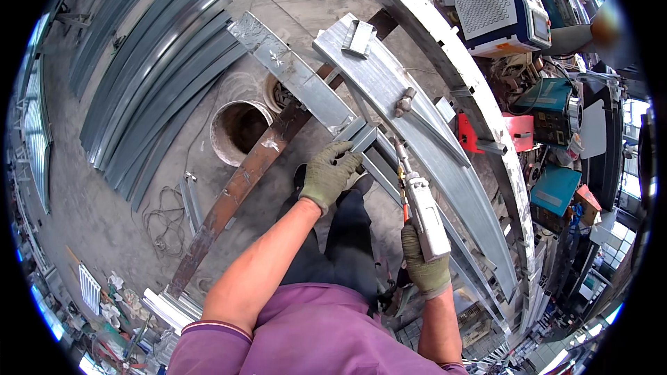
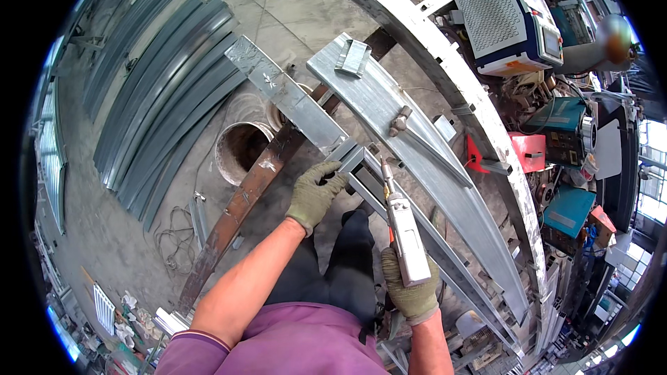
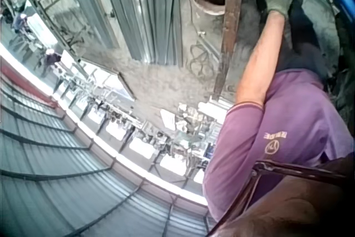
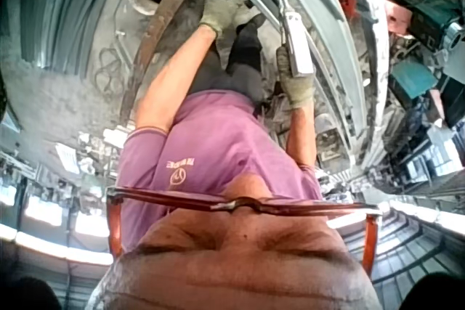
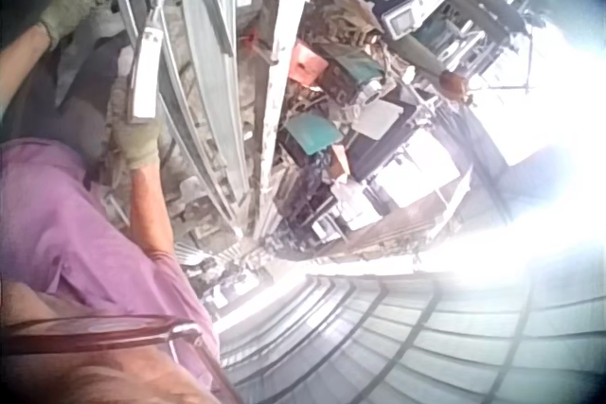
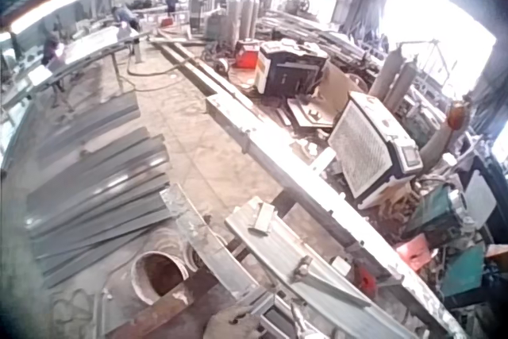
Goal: The person picks up metal bars and positions them on a workbench. They use a welding torch to join the metal pieces together, creating a rectangular frame. The person repeatedly aligns, welds, and repositions the metal components to assemble the structure.
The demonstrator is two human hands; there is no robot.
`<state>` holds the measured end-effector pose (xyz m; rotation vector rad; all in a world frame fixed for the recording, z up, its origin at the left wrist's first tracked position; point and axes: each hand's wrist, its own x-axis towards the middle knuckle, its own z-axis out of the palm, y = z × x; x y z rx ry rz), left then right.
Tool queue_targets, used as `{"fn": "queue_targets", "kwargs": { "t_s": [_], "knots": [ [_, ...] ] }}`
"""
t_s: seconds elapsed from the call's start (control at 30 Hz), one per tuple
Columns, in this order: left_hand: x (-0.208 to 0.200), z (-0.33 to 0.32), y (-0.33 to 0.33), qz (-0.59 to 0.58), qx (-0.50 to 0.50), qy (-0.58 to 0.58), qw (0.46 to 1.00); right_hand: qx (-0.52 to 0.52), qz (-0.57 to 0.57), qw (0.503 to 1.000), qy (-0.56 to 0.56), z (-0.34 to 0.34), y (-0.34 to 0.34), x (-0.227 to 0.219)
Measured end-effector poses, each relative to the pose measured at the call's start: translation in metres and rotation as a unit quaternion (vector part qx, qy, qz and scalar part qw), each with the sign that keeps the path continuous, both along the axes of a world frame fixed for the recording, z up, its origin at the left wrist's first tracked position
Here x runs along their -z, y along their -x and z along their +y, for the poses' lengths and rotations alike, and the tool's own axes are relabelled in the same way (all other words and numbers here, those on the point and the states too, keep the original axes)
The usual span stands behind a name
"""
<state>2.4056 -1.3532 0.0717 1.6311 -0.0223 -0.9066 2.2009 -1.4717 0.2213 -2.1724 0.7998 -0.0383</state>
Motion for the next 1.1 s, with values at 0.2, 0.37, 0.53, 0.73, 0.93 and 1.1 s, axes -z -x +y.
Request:
{"fn": "queue_targets", "kwargs": {
  "t_s": [0.2,0.37,0.53,0.73,0.93,1.1],
  "knots": [
    [0.02,-0.009,-0.002,0.001,-0.025,-0.039,0.999,0.002,0.028,0.998,-0.052,-0.01,0.015,-0.004],
    [0.023,-0.02,0.01,0.012,-0.086,-0.03,0.996,-0.01,0.026,0.998,-0.061,-0.032,0.035,-0.007],
    [0.036,-0.003,0.015,-0.002,-0.138,-0.052,0.989,-0.038,0.014,0.998,-0.043,-0.047,0.05,-0.013],
    [-0.005,0.009,0.067,-0.473,0.027,-0.125,0.872,-0.04,0.073,0.991,-0.108,-0.106,0.081,-0.025],
    [-0.041,-0.051,0.139,-0.429,0.176,-0.058,0.884,-0.142,0.163,0.974,-0.072,-0.201,0.056,-0.09],
    [-0.04,-0.086,0.159,-0.397,0.18,-0.166,0.884,-0.361,0.201,0.91,0.018,-0.22,-0.079,-0.161]
  ]
}}
